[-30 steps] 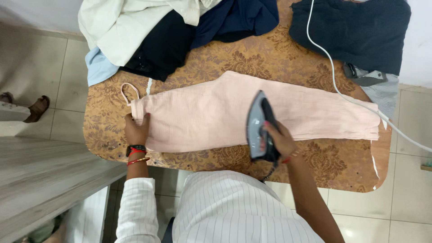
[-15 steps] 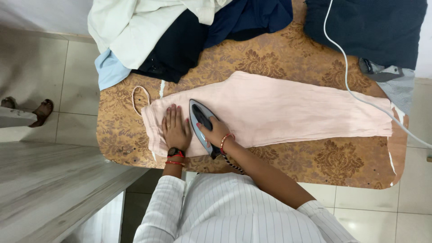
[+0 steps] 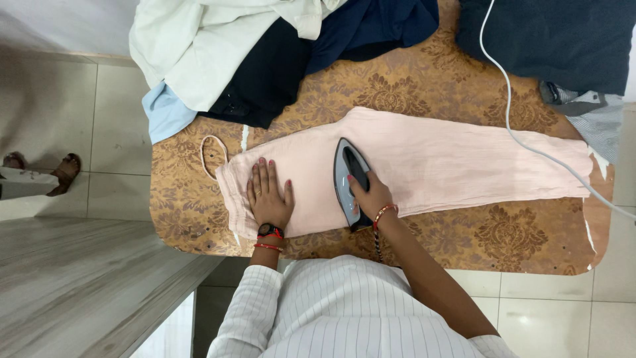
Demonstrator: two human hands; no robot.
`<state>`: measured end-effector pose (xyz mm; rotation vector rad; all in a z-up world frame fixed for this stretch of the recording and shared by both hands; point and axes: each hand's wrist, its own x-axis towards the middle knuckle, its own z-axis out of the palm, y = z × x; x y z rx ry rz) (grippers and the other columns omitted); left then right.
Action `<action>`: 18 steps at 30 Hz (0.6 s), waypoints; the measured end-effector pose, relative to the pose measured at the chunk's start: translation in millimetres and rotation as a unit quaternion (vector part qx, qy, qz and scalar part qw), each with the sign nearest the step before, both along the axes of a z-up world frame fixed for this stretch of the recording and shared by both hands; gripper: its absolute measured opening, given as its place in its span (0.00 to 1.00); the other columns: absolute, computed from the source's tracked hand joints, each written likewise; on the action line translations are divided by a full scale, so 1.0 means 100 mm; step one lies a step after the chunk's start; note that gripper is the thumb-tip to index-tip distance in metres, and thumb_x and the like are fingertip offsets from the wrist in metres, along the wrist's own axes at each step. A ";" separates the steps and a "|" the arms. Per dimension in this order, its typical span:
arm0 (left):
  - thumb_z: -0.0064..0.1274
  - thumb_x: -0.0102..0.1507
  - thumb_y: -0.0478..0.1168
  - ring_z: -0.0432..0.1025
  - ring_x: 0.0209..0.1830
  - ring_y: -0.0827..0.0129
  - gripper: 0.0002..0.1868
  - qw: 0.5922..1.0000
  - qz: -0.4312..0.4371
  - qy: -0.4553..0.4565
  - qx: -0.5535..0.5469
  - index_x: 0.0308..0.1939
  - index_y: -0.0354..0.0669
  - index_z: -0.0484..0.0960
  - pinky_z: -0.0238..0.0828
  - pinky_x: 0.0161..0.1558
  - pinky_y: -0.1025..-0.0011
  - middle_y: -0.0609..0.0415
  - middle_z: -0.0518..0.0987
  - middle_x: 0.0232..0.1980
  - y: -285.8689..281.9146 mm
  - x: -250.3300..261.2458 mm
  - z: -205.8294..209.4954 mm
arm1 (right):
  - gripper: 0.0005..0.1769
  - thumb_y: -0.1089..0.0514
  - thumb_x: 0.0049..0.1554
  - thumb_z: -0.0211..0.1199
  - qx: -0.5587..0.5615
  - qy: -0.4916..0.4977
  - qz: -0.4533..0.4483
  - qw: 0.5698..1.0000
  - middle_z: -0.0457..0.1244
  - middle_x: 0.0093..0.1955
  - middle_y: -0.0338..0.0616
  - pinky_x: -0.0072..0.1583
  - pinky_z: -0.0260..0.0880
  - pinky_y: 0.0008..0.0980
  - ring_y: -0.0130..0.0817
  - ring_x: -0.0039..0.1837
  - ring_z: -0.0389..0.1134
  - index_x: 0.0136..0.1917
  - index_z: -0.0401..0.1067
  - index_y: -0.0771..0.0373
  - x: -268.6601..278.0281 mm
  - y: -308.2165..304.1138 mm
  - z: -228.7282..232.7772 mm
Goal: The person irons several garments on a table, including dark trousers, light pink trousers, and black shorts. They smooth the fabric with one hand while moving the iron with the other, then fold each item after ironing.
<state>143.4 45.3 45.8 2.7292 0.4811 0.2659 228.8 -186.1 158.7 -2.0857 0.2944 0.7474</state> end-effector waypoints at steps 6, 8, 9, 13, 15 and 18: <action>0.41 0.70 0.55 0.50 0.82 0.56 0.35 1.000 -0.025 0.006 -0.002 0.79 0.48 0.59 0.39 0.78 0.53 0.49 0.57 0.83 0.17 0.03 -0.05 | 0.30 0.38 0.58 0.60 0.005 0.003 -0.039 0.999 0.68 0.31 0.48 0.36 0.72 0.35 0.35 0.28 0.70 0.56 0.70 0.69 0.29 -0.14 0.01; 0.40 0.71 0.53 0.51 0.82 0.56 0.34 0.999 -0.035 0.008 0.016 0.80 0.49 0.60 0.39 0.78 0.53 0.49 0.58 0.83 0.31 0.03 -0.08 | 0.31 0.38 0.58 0.61 0.006 0.000 -0.035 0.999 0.68 0.32 0.47 0.36 0.72 0.36 0.35 0.28 0.70 0.56 0.69 0.70 0.24 -0.26 -0.07; 0.40 0.71 0.53 0.51 0.82 0.56 0.33 1.000 -0.030 0.002 0.008 0.80 0.49 0.60 0.39 0.78 0.53 0.49 0.58 0.83 0.39 0.02 -0.08 | 0.30 0.38 0.58 0.61 -0.008 0.003 -0.038 0.999 0.68 0.32 0.48 0.36 0.72 0.36 0.35 0.28 0.70 0.56 0.69 0.69 0.20 -0.36 -0.12; 0.39 0.72 0.52 0.51 0.83 0.56 0.31 0.999 -0.048 -0.007 -0.017 0.79 0.49 0.63 0.38 0.79 0.52 0.49 0.60 0.82 0.72 -0.03 -0.02 | 0.31 0.35 0.60 0.61 -0.089 -0.071 -0.041 0.993 0.69 0.34 0.50 0.39 0.71 0.35 0.34 0.33 0.70 0.56 0.71 0.67 0.10 -0.93 -0.32; 0.38 0.72 0.51 0.51 0.83 0.56 0.30 0.998 -0.063 0.000 -0.019 0.79 0.50 0.64 0.37 0.79 0.52 0.49 0.60 0.82 0.79 -0.04 -0.03 | 0.32 0.34 0.62 0.62 -0.109 -0.117 -0.065 0.985 0.69 0.37 0.49 0.41 0.70 0.34 0.32 0.35 0.70 0.56 0.72 0.68 0.17 -1.27 -0.37; 0.38 0.72 0.49 0.52 0.83 0.57 0.29 0.998 -0.063 0.000 -0.013 0.78 0.50 0.66 0.37 0.79 0.50 0.50 0.61 0.82 0.83 -0.03 -0.05 | 0.34 0.35 0.61 0.62 -0.025 -0.070 -0.182 0.981 0.67 0.36 0.53 0.39 0.71 0.38 0.36 0.32 0.69 0.55 0.70 0.73 0.36 -1.58 -0.34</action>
